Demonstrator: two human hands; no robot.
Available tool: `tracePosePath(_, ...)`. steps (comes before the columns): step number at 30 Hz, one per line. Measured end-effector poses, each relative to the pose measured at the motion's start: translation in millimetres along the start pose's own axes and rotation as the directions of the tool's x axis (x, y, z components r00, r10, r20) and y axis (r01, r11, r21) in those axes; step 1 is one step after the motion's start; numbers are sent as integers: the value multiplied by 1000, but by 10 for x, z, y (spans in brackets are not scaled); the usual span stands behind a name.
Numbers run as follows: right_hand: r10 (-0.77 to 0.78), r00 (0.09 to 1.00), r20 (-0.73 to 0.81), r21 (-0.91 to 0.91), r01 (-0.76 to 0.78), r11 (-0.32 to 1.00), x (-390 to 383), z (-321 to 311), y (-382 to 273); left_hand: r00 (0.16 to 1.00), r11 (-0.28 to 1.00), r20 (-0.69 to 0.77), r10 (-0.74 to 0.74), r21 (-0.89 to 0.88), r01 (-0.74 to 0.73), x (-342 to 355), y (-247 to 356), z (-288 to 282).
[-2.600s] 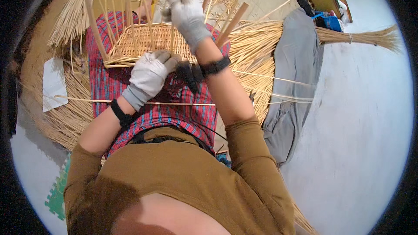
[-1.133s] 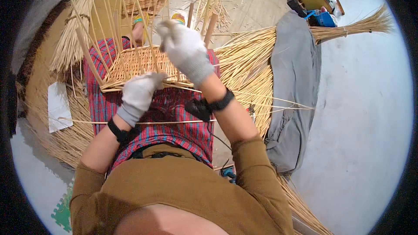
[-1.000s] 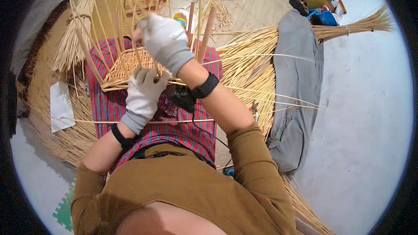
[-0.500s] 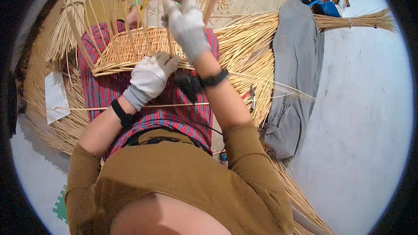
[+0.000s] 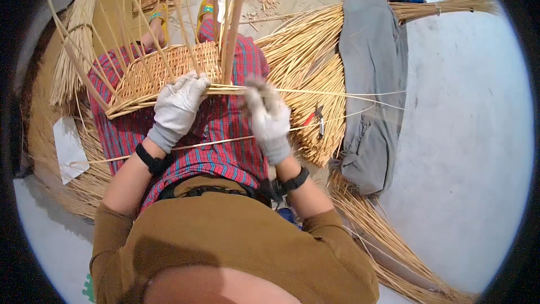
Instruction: Weaving a basket using straw or wicker materials.
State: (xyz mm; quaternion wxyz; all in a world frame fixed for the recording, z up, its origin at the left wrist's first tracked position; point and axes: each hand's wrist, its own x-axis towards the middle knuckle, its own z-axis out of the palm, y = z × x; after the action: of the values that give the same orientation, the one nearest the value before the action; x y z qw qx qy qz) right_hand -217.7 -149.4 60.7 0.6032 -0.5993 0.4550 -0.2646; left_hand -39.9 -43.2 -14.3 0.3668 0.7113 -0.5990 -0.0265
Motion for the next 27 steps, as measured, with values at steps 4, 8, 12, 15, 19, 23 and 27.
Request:
tracePosePath(4, -748, 590, 303, -494, 769, 406, 807, 201, -387, 995, 989, 94, 27, 145, -41, 13, 63, 48)
tracePosePath(8, -660, 691, 294, -787, 567, 243, 1195, 760, -652, 997, 876, 79, -20, 482, -20, 222, 139, -40)
tracePosePath(12, -884, 433, 173, -559, 782, 274, 1099, 957, -809, 984, 887, 170, -46, 461, -38, 381, 115, -310)
tracePosePath(15, -691, 621, 370, -568, 740, 360, 894, 681, -668, 996, 934, 72, 49, 350, -72, 493, 2, -518)
tracePosePath(19, -582, 440, 684, -521, 853, 32, 871, 253, -361, 987, 912, 158, 14, 403, -78, 556, 41, -623)
tracePosePath(23, -440, 458, 772, -527, 849, -43, 956, 181, -217, 998, 827, 65, 24, 559, -57, 577, 238, -850)
tracePosePath(27, -414, 529, 741, -577, 817, 12, 855, 184, -181, 783, 651, 189, -593, -461, 604, 786, 454, -778)
